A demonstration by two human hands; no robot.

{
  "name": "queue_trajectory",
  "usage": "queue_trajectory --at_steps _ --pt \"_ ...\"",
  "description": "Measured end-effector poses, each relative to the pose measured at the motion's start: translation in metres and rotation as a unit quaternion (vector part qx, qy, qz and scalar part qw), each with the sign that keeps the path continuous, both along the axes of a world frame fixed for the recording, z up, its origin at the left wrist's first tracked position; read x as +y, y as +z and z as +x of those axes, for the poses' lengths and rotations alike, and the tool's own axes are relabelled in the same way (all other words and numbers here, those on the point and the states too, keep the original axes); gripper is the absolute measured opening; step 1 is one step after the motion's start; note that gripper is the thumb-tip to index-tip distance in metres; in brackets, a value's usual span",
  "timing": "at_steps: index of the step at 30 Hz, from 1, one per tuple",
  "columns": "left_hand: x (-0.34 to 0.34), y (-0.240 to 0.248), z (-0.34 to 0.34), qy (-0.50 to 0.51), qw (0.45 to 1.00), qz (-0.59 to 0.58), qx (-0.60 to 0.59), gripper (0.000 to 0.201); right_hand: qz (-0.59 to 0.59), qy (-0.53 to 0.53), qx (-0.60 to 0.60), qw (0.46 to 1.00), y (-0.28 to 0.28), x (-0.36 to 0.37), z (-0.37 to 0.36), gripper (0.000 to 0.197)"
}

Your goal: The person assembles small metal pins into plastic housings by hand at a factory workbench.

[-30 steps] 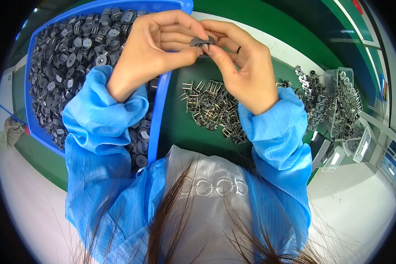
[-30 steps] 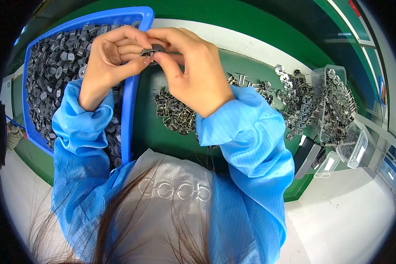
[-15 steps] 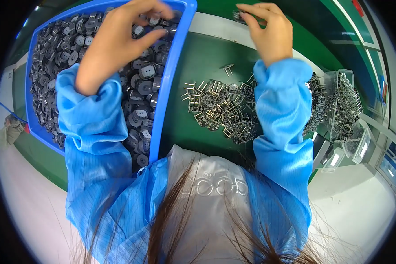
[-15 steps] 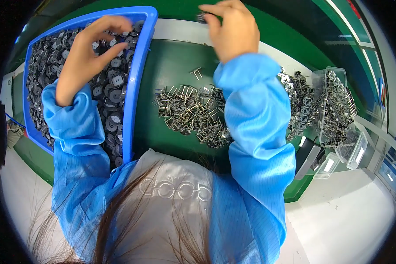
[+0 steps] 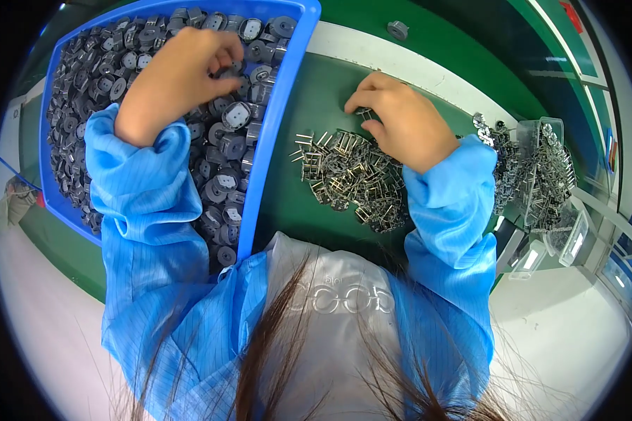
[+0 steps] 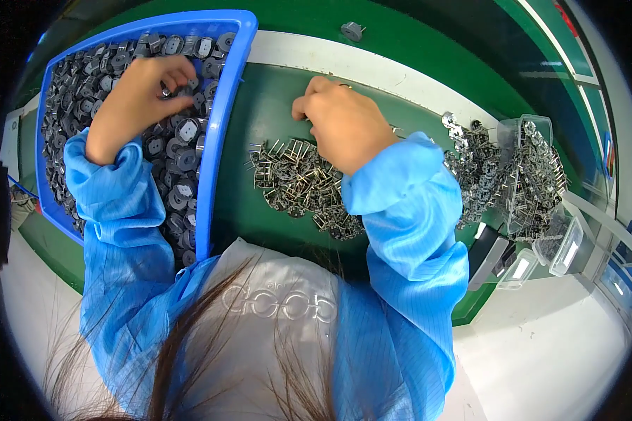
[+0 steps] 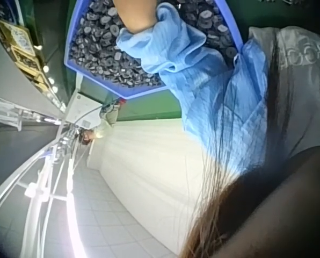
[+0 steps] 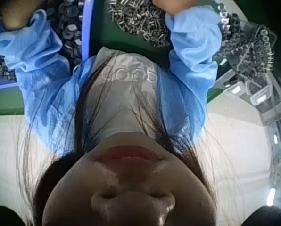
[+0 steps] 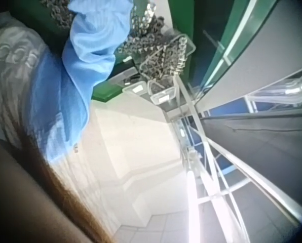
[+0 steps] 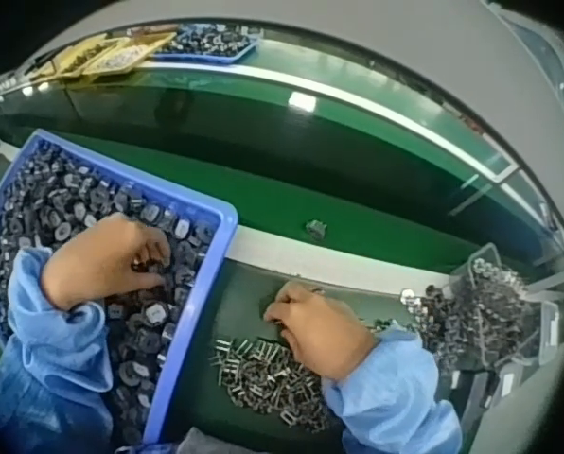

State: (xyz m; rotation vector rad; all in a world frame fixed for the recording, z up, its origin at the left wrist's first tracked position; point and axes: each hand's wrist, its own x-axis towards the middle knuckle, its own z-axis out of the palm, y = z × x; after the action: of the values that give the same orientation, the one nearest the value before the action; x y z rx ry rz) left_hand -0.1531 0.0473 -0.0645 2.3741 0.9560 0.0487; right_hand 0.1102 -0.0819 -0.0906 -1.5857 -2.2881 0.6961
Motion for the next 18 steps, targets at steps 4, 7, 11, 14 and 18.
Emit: queue_trajectory --at_steps 4,7,11,14,18 --pt "-0.006 0.01 0.019 0.05 0.984 0.078 -0.151 0.027 -0.07 -0.06 -0.009 0.996 -0.002 0.005 -0.004 0.019" --pt "-0.02 0.017 0.036 0.111 0.968 -0.061 -0.219 0.024 -0.015 -0.097 0.107 0.989 0.003 0.009 -0.001 0.021" --pt "-0.034 0.015 0.049 0.066 0.961 -0.09 -0.253 0.023 0.012 -0.165 0.337 0.927 0.013 0.007 -0.008 0.028" --pt "-0.041 0.014 0.056 0.053 0.956 -0.109 -0.268 0.028 -0.035 -0.18 0.414 0.892 0.023 0.005 -0.01 0.02" --pt "-0.046 0.005 0.061 0.019 0.927 -0.129 -0.352 0.034 0.001 -0.17 0.453 0.875 0.037 0.002 -0.012 0.017"
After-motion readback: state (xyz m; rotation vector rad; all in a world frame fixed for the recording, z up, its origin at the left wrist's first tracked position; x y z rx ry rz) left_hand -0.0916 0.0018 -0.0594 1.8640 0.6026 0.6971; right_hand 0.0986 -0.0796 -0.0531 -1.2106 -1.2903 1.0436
